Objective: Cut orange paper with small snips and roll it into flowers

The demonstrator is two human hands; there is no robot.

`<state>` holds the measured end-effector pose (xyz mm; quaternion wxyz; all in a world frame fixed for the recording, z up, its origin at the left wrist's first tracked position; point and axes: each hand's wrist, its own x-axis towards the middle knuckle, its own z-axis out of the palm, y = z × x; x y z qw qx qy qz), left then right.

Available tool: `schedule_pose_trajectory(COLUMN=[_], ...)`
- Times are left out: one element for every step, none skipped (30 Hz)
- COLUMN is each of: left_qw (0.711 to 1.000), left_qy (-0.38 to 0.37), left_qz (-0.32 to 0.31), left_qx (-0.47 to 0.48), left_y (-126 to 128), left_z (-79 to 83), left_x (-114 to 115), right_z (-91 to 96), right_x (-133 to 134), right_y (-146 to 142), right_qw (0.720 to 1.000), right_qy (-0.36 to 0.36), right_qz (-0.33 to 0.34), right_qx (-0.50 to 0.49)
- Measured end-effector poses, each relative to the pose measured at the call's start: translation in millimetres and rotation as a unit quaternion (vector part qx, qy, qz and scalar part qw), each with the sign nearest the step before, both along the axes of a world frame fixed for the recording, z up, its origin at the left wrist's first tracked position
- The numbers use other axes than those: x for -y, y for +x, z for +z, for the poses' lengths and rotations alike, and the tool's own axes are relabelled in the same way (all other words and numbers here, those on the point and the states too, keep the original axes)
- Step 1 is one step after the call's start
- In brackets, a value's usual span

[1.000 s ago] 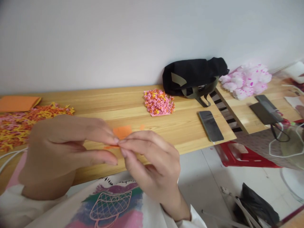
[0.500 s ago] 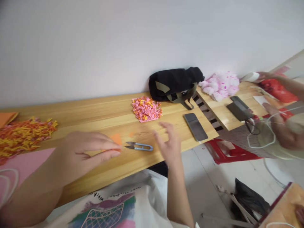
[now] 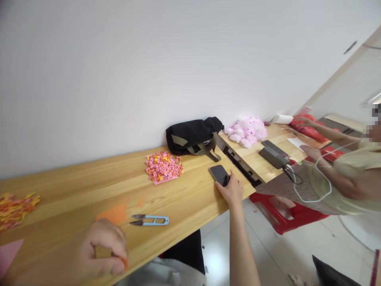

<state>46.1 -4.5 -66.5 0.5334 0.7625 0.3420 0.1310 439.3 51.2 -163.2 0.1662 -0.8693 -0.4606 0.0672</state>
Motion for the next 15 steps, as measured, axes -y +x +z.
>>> schedule_pose_trajectory(left_qw=[1.0,0.998,0.997,0.995,0.992,0.989,0.985,0.981,0.976,0.973,0.971,0.971,0.972,0.973,0.974], left_qy=[-0.02,-0.04,-0.059,-0.08,-0.101,-0.123,-0.145,-0.165,-0.181,-0.192,-0.196,-0.196,-0.192,-0.187,-0.182], left_qz=[0.021,0.035,0.051,0.06,0.069,0.079,0.09,0.104,0.118,0.127,0.133,0.134,0.135,0.134,0.133], left_qx=[-0.01,-0.017,-0.02,-0.02,-0.017,-0.013,-0.011,-0.011,-0.013,-0.015,-0.018,-0.02,-0.023,-0.028,-0.036], left_y=[1,3,3,4,5,6,7,9,12,16,20,25,30,36,41], left_z=[-5.4,-10.1,-14.3,-17.8,-20.8,-23.6,-26.3,-29.1,-32.0,-35.1,-38.3,-41.6,-44.8,-47.8,-50.4], left_x=[-1,-1,-1,0,1,3,6,9,13,18,22,27,33,38,43], right_z=[1.2,2.6,4.3,5.9,7.5,8.7,9.5,9.6,9.1,7.8,6.1,4.1,2.0,0.1,-1.4], right_x=[-1,-1,-1,-1,-1,-1,0,1,2,3,5,6,7,7,8], right_y=[1,1,1,0,-2,-4,-6,-8,-10,-12,-13,-13,-13,-13,-13], right_qw=[1.0,1.0,1.0,1.0,1.0,0.999,0.999,0.999,0.999,1.0,1.0,1.0,1.0,1.0,1.0], right_qy=[-0.006,-0.012,-0.016,-0.021,-0.026,-0.031,-0.036,-0.037,-0.035,-0.029,-0.021,-0.012,-0.005,0.001,0.004], right_qz=[0.005,0.008,0.009,0.008,0.007,0.005,0.003,0.003,0.003,0.004,0.005,0.005,0.005,0.004,0.004], right_qx=[-0.006,-0.011,-0.014,-0.015,-0.014,-0.011,-0.007,-0.004,0.0,0.003,0.006,0.008,0.011,0.014,0.016])
